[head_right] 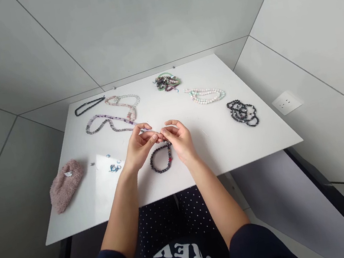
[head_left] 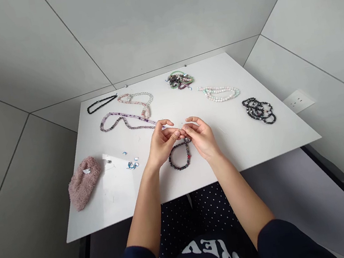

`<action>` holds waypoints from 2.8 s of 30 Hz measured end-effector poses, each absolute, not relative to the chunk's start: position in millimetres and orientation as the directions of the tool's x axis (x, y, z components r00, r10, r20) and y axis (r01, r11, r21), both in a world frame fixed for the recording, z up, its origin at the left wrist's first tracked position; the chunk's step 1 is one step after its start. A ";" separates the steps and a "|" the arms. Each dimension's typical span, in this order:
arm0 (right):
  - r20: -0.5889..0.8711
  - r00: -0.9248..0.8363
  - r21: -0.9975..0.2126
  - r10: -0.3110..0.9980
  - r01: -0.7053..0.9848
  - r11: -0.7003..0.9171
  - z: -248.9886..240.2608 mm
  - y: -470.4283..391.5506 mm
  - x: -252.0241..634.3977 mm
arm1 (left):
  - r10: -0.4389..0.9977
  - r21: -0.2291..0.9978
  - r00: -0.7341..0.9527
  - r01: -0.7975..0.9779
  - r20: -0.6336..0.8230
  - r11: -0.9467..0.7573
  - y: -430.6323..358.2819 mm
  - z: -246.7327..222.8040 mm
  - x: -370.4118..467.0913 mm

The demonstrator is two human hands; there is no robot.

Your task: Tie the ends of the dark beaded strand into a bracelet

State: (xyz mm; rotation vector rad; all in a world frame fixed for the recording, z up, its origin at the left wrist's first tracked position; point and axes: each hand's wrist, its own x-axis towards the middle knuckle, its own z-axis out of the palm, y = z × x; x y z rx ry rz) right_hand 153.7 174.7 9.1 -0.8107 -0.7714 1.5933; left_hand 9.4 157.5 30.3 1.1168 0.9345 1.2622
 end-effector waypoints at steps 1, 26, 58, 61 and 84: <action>-0.100 -0.138 -0.828 0.985 -0.537 -0.159 9.2 174.5 153.6 | 0.992 0.972 0.108 -0.230 0.063 -0.037 157.5 30.5 8.8; -0.068 -0.264 -0.853 0.962 -0.486 -0.193 14.5 171.6 155.6 | 0.969 0.979 0.206 -0.125 -0.134 0.162 156.1 38.9 -5.8; 0.084 -0.038 -0.986 0.996 -0.150 0.078 4.5 175.4 158.3 | 0.821 0.660 0.169 0.517 0.545 -0.545 156.3 24.5 10.7; -0.003 -0.049 -0.977 0.999 -0.213 -0.014 4.6 176.9 159.3 | 0.749 0.534 0.224 0.577 0.624 -0.618 155.4 20.7 13.8; 0.074 -0.141 -0.907 0.987 -0.421 0.008 14.8 175.8 162.9 | 0.972 0.993 0.232 -0.117 0.038 -0.011 153.7 31.1 5.8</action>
